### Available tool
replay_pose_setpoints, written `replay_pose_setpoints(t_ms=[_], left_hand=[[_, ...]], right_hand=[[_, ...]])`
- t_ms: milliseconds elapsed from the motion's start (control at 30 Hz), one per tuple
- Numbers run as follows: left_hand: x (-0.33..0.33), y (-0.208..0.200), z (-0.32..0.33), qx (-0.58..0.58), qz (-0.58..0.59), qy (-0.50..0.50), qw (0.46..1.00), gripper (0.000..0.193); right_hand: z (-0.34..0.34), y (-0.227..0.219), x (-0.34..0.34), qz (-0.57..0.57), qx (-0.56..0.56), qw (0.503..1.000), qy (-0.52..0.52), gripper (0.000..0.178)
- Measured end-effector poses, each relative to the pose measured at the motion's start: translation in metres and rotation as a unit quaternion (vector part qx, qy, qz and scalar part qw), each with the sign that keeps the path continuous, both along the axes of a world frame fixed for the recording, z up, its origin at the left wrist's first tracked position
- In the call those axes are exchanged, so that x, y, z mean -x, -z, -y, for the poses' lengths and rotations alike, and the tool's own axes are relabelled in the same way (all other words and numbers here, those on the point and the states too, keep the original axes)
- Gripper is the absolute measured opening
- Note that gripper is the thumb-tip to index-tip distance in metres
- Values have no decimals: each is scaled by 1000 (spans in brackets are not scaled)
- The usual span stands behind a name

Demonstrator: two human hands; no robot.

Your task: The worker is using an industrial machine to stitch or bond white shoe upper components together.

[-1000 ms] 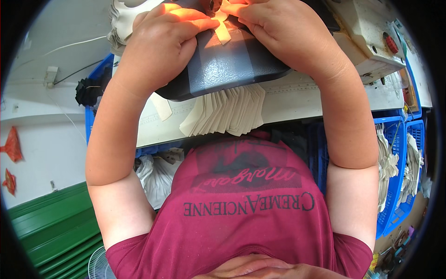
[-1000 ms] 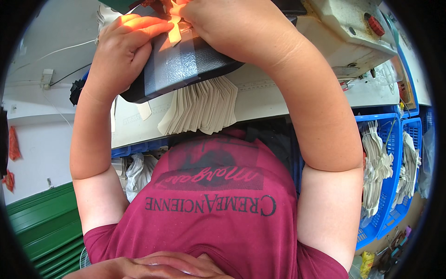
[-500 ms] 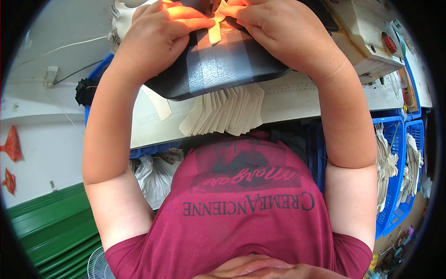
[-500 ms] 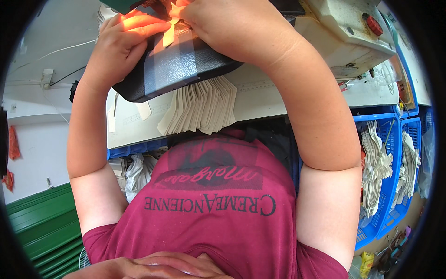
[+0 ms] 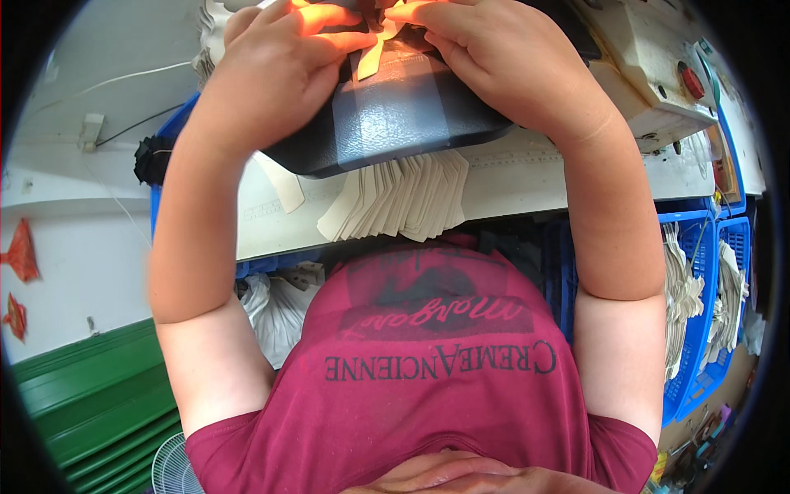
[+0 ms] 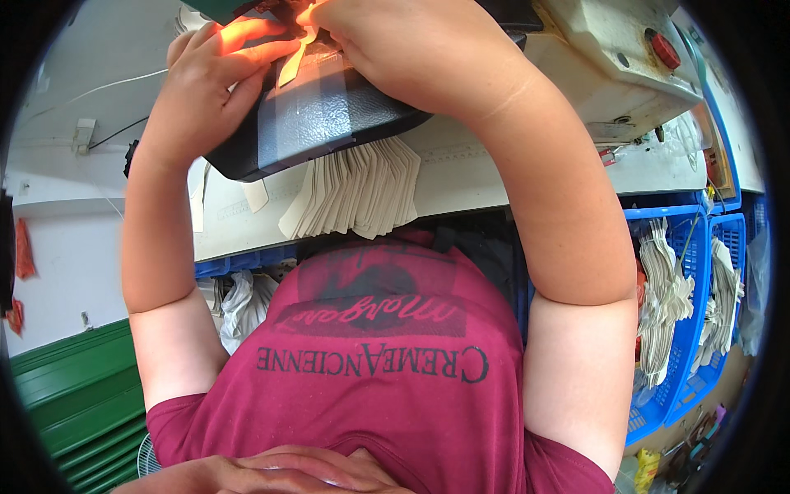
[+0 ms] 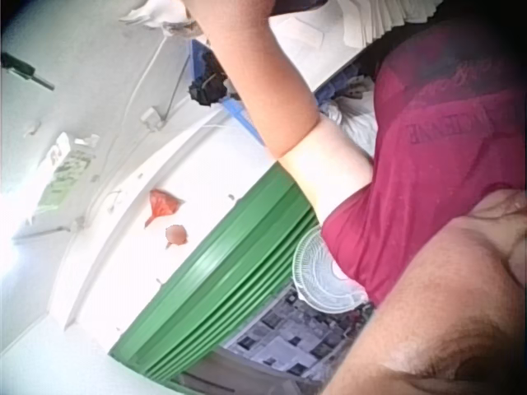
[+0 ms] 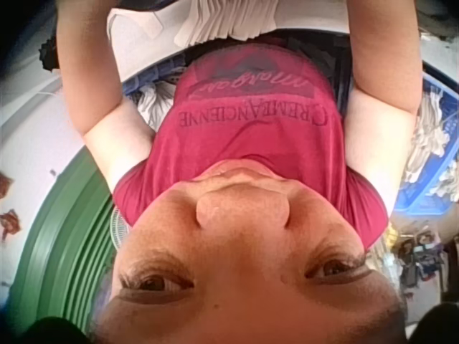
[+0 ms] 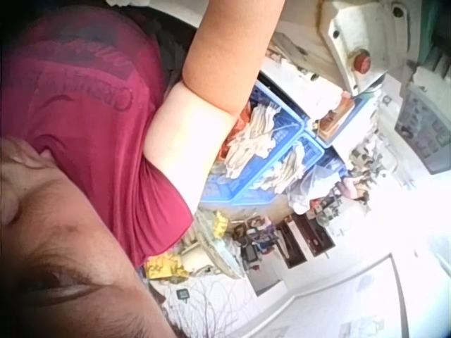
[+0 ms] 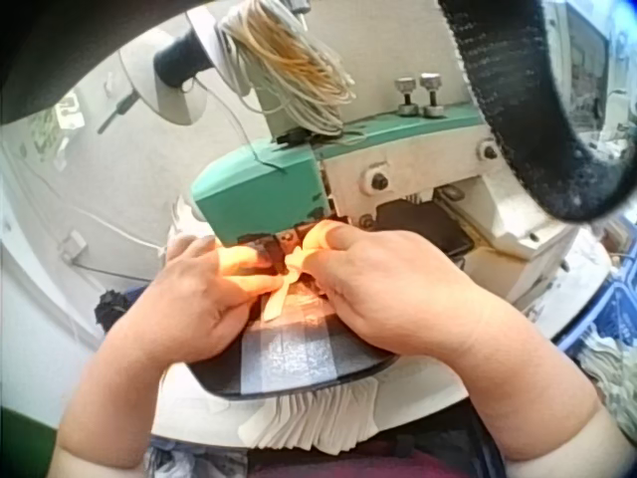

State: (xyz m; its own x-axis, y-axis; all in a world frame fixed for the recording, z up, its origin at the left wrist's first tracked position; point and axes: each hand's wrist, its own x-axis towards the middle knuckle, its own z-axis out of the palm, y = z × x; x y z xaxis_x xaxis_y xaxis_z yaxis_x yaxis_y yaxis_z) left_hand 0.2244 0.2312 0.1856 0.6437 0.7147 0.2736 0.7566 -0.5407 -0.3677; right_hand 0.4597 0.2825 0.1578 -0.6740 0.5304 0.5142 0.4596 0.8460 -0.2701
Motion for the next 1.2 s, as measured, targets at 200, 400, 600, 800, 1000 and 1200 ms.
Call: replay_pose_setpoints(t_ms=[200, 400, 600, 800, 1000, 1200], left_hand=[[-31, 24, 28, -59, 124, -76, 988, 19], [-22, 24, 20, -53, 108, -103, 987, 19], [-7, 21, 7, -40, 86, -105, 990, 22], [-2, 19, 4, -33, 81, -79, 993, 24], [-19, 23, 18, -13, 117, -99, 988, 25], [-6, 17, 6, 23, 113, -66, 991, 27]], right_hand=[[0, -1, -1, 45, -14, 999, 6, 18], [4, -7, -2, 46, -11, 999, 16, 19], [1, -7, -4, 36, -5, 999, -23, 19], [3, -8, -4, 16, 5, 999, -40, 17], [-1, -3, -5, -19, 56, 997, -45, 19], [6, -10, -5, -3, 41, 999, -24, 19]])
